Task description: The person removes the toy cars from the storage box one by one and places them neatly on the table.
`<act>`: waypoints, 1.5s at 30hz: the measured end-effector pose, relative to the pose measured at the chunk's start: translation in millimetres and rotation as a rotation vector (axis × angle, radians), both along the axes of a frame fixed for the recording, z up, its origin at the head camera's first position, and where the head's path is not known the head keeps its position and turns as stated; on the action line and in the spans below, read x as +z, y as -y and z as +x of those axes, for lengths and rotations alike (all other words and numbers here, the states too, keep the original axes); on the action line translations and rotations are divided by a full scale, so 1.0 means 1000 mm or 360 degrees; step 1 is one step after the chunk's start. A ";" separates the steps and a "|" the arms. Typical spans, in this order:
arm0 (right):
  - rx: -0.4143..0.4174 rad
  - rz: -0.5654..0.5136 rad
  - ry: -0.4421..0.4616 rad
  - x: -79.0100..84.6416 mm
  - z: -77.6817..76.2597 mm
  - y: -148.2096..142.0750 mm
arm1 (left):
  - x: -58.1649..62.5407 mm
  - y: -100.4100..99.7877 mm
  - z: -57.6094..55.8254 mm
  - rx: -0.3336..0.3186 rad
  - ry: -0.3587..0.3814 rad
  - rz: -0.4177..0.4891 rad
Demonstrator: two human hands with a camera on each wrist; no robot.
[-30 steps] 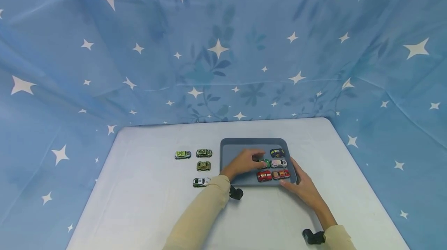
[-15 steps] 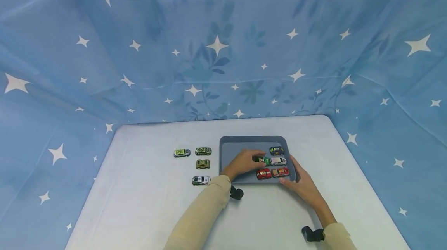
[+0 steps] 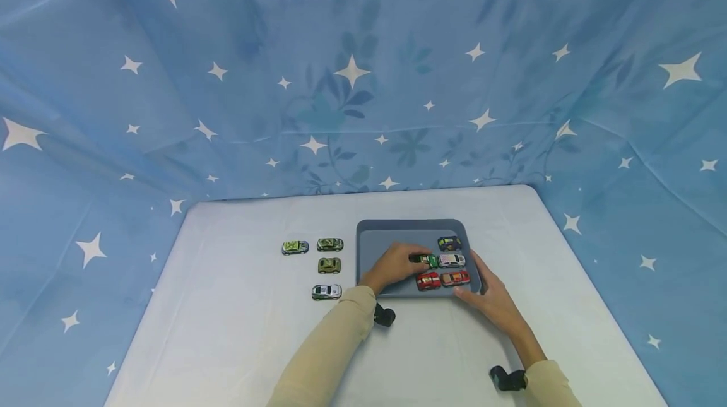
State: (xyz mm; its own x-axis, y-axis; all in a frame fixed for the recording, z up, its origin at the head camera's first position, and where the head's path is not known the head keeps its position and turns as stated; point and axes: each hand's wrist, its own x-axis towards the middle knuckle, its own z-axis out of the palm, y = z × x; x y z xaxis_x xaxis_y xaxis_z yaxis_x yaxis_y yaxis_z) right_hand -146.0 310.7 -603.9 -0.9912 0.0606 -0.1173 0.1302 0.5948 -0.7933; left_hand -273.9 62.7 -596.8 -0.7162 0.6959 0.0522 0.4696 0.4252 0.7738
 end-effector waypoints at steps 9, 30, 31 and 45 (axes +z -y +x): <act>0.0006 -0.0016 -0.0013 0.001 0.000 0.000 | 0.001 0.000 0.000 0.0032 0.0009 0.0005; 0.0014 -0.0035 -0.0014 -0.003 -0.001 -0.002 | 0.005 0.005 -0.002 0.0047 0.0048 0.0029; 0.0015 -0.0032 -0.0014 -0.003 -0.002 -0.002 | 0.006 0.006 -0.002 0.0053 0.0046 0.0026; 0.0024 -0.0047 -0.0014 -0.003 -0.002 -0.002 | 0.026 0.017 -0.005 0.0071 0.0137 0.0036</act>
